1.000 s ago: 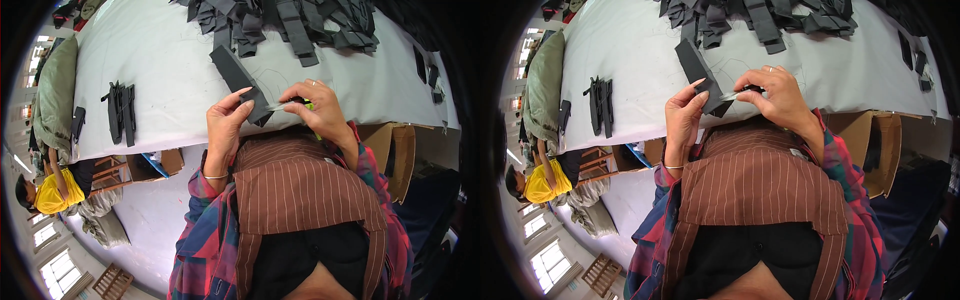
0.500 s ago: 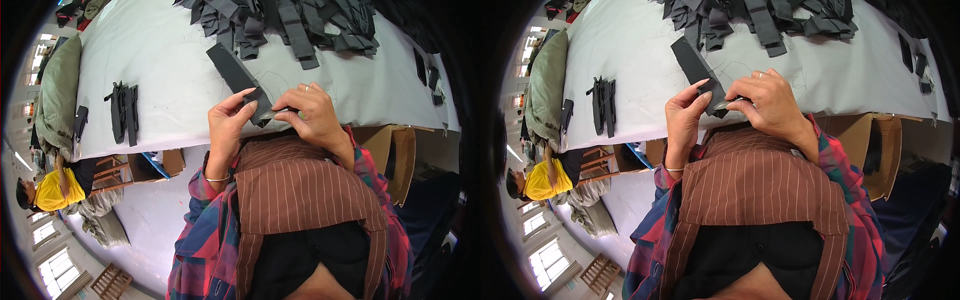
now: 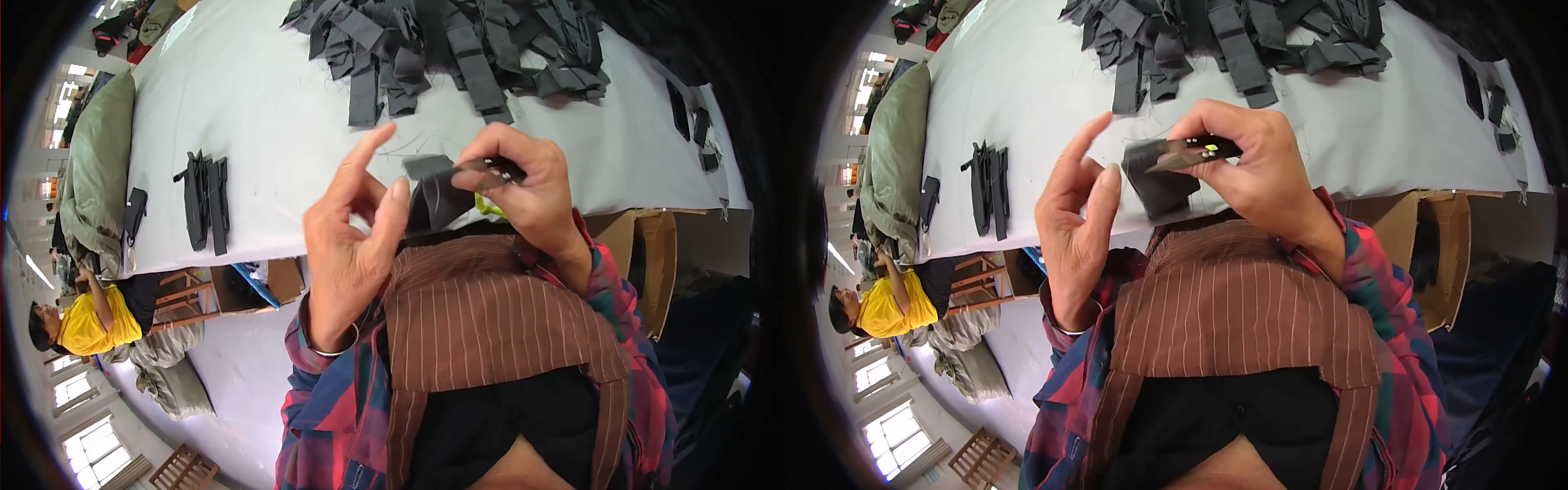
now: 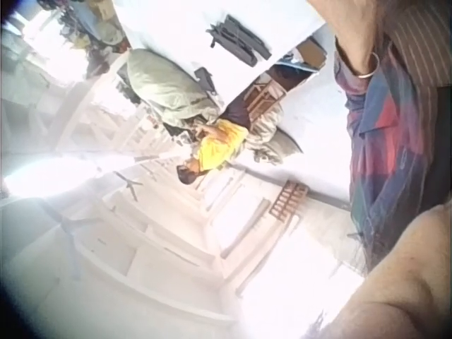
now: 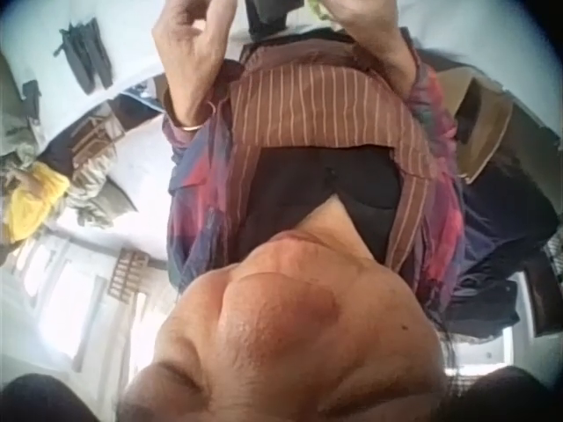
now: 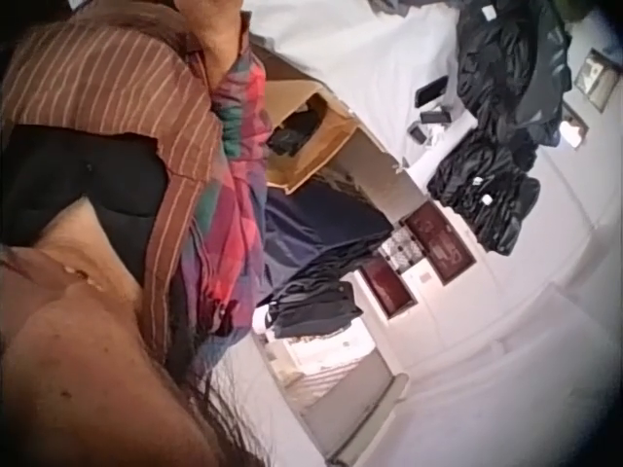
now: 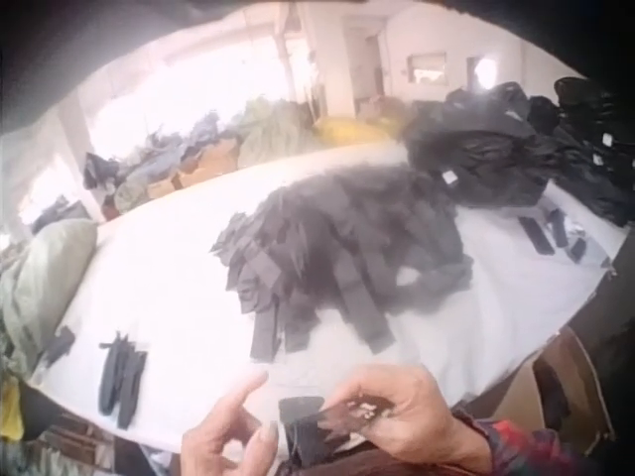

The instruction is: Trimming excess threads and processing fabric strips with a small hand tool in a workshop environment.

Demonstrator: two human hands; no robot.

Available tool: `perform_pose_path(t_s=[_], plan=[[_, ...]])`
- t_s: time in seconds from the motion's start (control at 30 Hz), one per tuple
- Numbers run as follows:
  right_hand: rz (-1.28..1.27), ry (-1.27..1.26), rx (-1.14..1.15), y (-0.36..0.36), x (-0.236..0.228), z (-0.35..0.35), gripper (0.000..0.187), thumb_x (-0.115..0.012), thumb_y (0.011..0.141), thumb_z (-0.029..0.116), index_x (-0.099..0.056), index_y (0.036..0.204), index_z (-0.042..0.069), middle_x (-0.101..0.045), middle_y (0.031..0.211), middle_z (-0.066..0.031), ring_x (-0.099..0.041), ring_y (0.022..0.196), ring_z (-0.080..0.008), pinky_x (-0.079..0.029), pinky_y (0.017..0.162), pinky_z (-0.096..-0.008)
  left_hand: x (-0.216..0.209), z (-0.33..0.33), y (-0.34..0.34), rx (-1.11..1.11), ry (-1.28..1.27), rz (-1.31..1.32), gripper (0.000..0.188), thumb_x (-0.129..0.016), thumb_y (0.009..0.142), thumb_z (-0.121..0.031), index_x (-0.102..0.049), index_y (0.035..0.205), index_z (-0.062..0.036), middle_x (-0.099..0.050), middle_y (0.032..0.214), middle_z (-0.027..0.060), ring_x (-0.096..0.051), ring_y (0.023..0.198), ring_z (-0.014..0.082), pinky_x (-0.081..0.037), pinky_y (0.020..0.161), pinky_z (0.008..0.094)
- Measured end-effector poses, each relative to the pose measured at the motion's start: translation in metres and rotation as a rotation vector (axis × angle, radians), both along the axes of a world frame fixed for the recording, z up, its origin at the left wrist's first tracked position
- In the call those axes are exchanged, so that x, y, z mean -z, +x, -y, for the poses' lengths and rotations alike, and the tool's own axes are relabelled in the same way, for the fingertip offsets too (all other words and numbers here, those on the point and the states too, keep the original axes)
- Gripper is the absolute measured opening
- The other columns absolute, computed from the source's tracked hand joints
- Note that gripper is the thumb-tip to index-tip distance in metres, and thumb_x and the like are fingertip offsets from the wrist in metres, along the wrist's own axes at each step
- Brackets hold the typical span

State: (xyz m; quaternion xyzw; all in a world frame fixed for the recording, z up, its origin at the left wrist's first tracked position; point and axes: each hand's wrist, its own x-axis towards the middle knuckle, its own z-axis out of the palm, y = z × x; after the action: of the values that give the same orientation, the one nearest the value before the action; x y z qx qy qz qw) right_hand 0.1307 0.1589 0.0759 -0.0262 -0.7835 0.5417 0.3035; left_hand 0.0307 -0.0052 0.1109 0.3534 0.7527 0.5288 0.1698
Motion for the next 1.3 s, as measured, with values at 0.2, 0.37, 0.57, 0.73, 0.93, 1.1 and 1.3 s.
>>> perform_pose_path(t_s=[0.2, 0.37, 0.57, 0.73, 0.93, 1.1, 1.3], plan=[[0.240, -0.642, -0.136, -0.017, 0.022, 0.001, 0.013, -0.070, 0.084, 0.013, -0.063, 0.087, 0.002, -0.056, 0.069, 0.0023, -0.051, 0.064, -0.0051, -0.040, 0.056, -0.0218, 0.054, -0.021, -0.006, 0.247, 0.325, 0.591, 0.034, -0.050, 0.098, -0.022, -0.051, 0.125, -0.0011, -0.063, 0.103, 0.0086, -0.063, 0.085, 0.0137, -0.052, 0.073, 0.0257], [0.191, 0.136, 0.147, -0.011, 0.028, -0.020, 0.017, -0.069, 0.083, 0.017, -0.066, 0.096, 0.006, -0.063, 0.078, -0.0029, -0.056, 0.072, -0.0136, -0.043, 0.066, -0.0282, 0.070, -0.022, -0.009, 0.171, 0.398, 0.846, 0.029, -0.041, 0.101, -0.023, -0.048, 0.118, -0.0006, -0.064, 0.105, 0.0169, -0.068, 0.075, 0.0212, -0.057, 0.062, 0.0291], [0.213, 0.391, 0.102, -0.019, 0.019, -0.031, 0.017, -0.066, 0.080, 0.015, -0.068, 0.095, 0.008, -0.067, 0.083, -0.0035, -0.055, 0.072, -0.0207, -0.038, 0.068, -0.0310, 0.073, -0.025, -0.013, 0.189, 0.375, 0.863, 0.029, -0.041, 0.101, -0.023, -0.046, 0.116, 0.0006, -0.063, 0.105, 0.0194, -0.068, 0.074, 0.0215, -0.057, 0.062, 0.0286], [0.112, 0.516, 0.132, -0.026, 0.025, -0.028, 0.013, -0.069, 0.079, 0.020, -0.068, 0.090, 0.014, -0.064, 0.076, 0.0007, -0.053, 0.068, -0.0193, -0.034, 0.064, -0.0316, 0.076, -0.026, -0.014, 0.201, 0.373, 0.875, 0.030, -0.041, 0.101, -0.023, -0.046, 0.118, 0.0008, -0.063, 0.105, 0.0198, -0.068, 0.074, 0.0218, -0.057, 0.061, 0.0283], [-0.004, 0.811, 0.229, -0.030, 0.026, -0.025, 0.019, -0.074, 0.072, 0.023, -0.068, 0.089, 0.018, -0.054, 0.070, 0.0044, -0.046, 0.062, -0.0175, -0.030, 0.062, -0.0308, 0.077, -0.025, -0.016, 0.200, 0.381, 0.920, 0.030, -0.040, 0.101, -0.022, -0.045, 0.120, 0.0010, -0.063, 0.105, 0.0200, -0.068, 0.075, 0.0223, -0.057, 0.062, 0.0286], [-0.045, 0.784, 0.207, -0.031, 0.032, -0.026, 0.022, -0.071, 0.075, 0.020, -0.070, 0.096, 0.016, -0.054, 0.069, 0.0037, -0.040, 0.061, -0.0181, -0.028, 0.062, -0.0311, 0.079, -0.024, -0.018, 0.217, 0.392, 0.947, 0.030, -0.040, 0.101, -0.021, -0.045, 0.120, 0.0011, -0.063, 0.105, 0.0208, -0.068, 0.075, 0.0227, -0.058, 0.063, 0.0287], [-0.042, 0.806, 0.209, -0.032, 0.035, -0.028, 0.019, -0.072, 0.074, 0.020, -0.070, 0.093, 0.018, -0.055, 0.069, 0.0047, -0.043, 0.062, -0.0173, -0.029, 0.062, -0.0307, 0.080, -0.025, -0.017, 0.203, 0.390, 0.971, 0.028, -0.041, 0.101, -0.020, -0.046, 0.118, 0.0012, -0.063, 0.106, 0.0212, -0.068, 0.076, 0.0228, -0.058, 0.063, 0.0292]])
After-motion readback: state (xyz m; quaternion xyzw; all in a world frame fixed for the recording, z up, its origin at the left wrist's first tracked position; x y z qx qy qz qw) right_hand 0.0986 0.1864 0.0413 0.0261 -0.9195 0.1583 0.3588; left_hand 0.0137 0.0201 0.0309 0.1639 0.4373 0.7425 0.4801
